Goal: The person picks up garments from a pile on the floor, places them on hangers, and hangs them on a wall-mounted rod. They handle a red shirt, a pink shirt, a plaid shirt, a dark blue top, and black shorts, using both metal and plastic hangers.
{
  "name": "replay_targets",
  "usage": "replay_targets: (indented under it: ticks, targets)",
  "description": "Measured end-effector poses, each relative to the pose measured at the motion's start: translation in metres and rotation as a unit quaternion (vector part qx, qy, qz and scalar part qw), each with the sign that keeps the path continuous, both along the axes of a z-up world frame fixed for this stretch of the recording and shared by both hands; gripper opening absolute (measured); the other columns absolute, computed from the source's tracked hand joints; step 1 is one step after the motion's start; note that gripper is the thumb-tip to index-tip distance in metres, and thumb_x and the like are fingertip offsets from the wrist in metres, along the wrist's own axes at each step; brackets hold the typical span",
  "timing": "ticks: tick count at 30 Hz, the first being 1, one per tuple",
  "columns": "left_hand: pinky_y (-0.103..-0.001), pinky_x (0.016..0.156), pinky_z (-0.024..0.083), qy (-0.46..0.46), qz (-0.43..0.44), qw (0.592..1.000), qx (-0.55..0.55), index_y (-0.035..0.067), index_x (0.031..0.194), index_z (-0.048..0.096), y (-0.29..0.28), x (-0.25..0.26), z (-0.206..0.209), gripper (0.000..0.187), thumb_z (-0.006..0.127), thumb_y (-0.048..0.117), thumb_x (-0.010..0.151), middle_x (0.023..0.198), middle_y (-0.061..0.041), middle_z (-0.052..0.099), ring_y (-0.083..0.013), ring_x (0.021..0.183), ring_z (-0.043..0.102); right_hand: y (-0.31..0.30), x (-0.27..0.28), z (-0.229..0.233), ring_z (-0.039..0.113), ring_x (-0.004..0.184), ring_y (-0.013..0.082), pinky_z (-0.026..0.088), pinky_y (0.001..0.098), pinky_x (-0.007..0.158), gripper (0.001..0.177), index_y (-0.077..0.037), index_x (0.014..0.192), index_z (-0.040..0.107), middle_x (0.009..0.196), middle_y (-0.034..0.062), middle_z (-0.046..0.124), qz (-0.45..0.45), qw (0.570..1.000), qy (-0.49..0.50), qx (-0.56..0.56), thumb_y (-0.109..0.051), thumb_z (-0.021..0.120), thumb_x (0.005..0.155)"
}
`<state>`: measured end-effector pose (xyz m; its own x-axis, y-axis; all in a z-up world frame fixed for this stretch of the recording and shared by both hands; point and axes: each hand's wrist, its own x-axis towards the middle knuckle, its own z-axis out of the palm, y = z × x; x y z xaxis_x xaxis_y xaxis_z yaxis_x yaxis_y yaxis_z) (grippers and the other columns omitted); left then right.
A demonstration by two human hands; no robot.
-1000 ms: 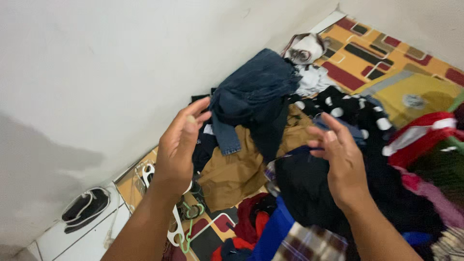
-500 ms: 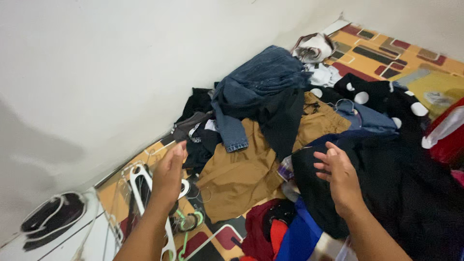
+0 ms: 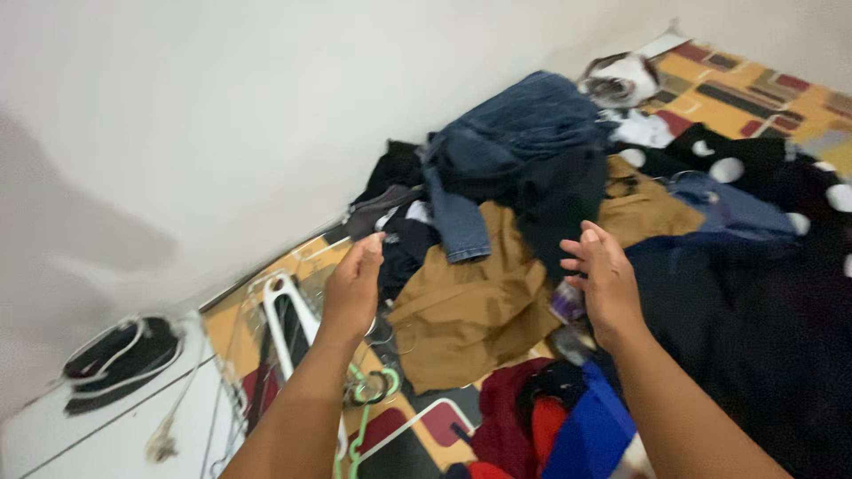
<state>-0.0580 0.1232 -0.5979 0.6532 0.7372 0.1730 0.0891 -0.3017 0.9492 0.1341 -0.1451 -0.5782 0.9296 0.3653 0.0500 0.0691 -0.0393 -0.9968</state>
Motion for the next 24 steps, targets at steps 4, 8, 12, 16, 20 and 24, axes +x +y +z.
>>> replay_targets:
  ticks: [4,8,12,16,20,24]
  targets:
    - [-0.03,0.098,0.049,-0.027,0.029,0.999,-0.012,0.007,0.131,0.067,0.027,-0.027,-0.003,0.055,0.046,0.05,0.103,0.118,-0.012,0.075,-0.0177,0.111,0.068,0.055,-0.034,-0.012,0.061,0.097,0.0116,0.05,0.0281,0.084,0.066,-0.009,0.152,0.044,0.124,0.0071,0.068,0.042,0.998,-0.003,-0.035,-0.049,0.047,0.1]
    - [-0.031,0.1,0.049,-0.02,0.069,0.997,-0.031,0.008,0.133,0.067,0.052,-0.066,-0.004,0.057,0.044,0.051,0.102,0.12,-0.012,0.076,-0.0182,0.113,0.069,0.113,-0.058,-0.04,0.062,0.092,0.01,0.051,0.0262,0.077,0.062,-0.005,0.151,0.047,0.117,0.0068,0.071,0.105,0.993,-0.045,-0.019,-0.043,0.049,0.102]
    - [-0.032,0.103,0.046,0.006,0.09,0.995,-0.03,0.008,0.135,0.065,0.073,-0.105,-0.016,0.059,0.044,0.052,0.102,0.128,-0.011,0.072,-0.0181,0.119,0.065,0.161,-0.099,-0.072,0.061,0.086,0.0091,0.051,0.0258,0.073,0.056,-0.006,0.147,0.051,0.112,0.003,0.071,0.152,0.988,-0.022,-0.021,-0.04,0.051,0.102]
    - [-0.033,0.102,0.047,0.007,0.102,0.992,-0.07,0.009,0.136,0.063,0.1,-0.134,-0.038,0.062,0.038,0.055,0.102,0.131,-0.009,0.071,-0.0205,0.115,0.067,0.197,-0.155,-0.102,0.062,0.079,0.0099,0.051,0.027,0.07,0.054,-0.009,0.143,0.055,0.1,0.0062,0.071,0.183,0.976,0.003,-0.121,-0.043,0.049,0.101]
    - [-0.034,0.101,0.049,-0.009,0.125,0.986,-0.107,0.008,0.135,0.065,0.123,-0.148,-0.063,0.065,0.035,0.056,0.103,0.131,-0.01,0.071,-0.0224,0.113,0.068,0.224,-0.201,-0.139,0.062,0.074,0.0164,0.054,0.0335,0.068,0.054,-0.007,0.137,0.063,0.093,0.0124,0.068,0.236,0.962,0.031,-0.131,-0.046,0.052,0.1]
    - [-0.035,0.1,0.05,-0.033,0.121,0.986,-0.11,0.008,0.135,0.065,0.135,-0.151,-0.083,0.065,0.036,0.056,0.103,0.13,-0.011,0.071,-0.0218,0.11,0.068,0.241,-0.219,-0.163,0.073,0.087,0.03,0.055,0.0421,0.08,0.055,-0.011,0.136,0.057,0.093,0.0165,0.077,0.204,0.921,-0.075,-0.324,-0.047,0.06,0.094]
